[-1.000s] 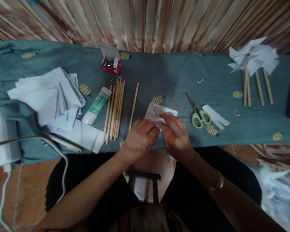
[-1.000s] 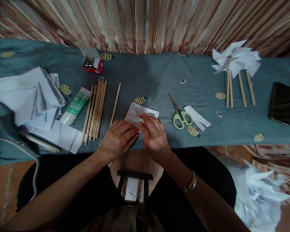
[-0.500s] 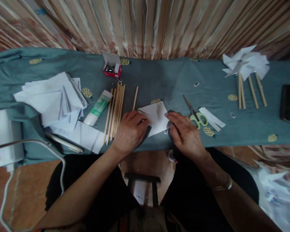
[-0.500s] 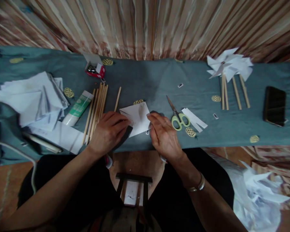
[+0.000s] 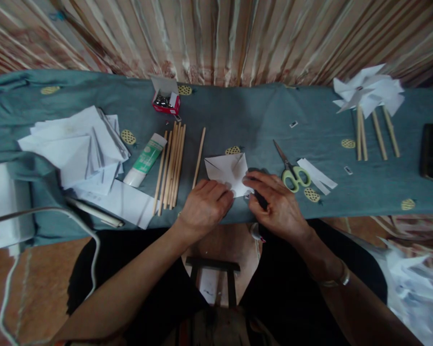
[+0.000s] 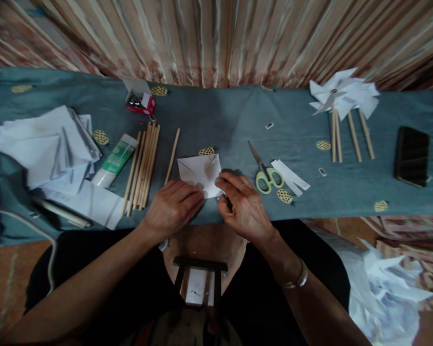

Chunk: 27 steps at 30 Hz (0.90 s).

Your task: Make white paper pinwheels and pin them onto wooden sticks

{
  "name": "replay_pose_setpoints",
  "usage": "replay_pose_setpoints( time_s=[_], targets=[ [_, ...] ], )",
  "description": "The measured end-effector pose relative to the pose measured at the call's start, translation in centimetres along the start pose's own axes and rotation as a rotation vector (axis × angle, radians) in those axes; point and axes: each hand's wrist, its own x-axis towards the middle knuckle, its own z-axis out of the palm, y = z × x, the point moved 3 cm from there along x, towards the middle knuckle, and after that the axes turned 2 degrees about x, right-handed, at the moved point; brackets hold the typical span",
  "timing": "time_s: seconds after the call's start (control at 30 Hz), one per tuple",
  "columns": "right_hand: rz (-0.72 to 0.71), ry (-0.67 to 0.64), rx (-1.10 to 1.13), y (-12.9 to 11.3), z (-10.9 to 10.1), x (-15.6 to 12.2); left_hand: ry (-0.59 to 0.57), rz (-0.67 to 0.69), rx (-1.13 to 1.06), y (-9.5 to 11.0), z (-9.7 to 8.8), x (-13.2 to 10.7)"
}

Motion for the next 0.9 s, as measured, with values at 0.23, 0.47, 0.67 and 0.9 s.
replay_pose_setpoints(
  time_s=[0.23, 0.47, 0.67, 0.9],
  targets=[
    [0.049, -0.067, 0.034, 0.4, -0.3, 0.0, -0.020, -0.021, -0.017, 0.1, -0.1, 0.0],
    [0.066, -0.075, 0.068, 0.4, -0.4, 0.0, -0.020, -0.015, 0.024, 0.2, 0.1, 0.4],
    [0.096, -0.059, 0.112, 0.8, -0.6, 0.0, -0.034, -0.016, 0.016, 0.2, 0.0, 0.3],
    [0.124, 0.007, 0.188, 1.0, -0.6, 0.3, -0.042, -0.023, 0.002, 0.3, -0.1, 0.3]
  ],
)
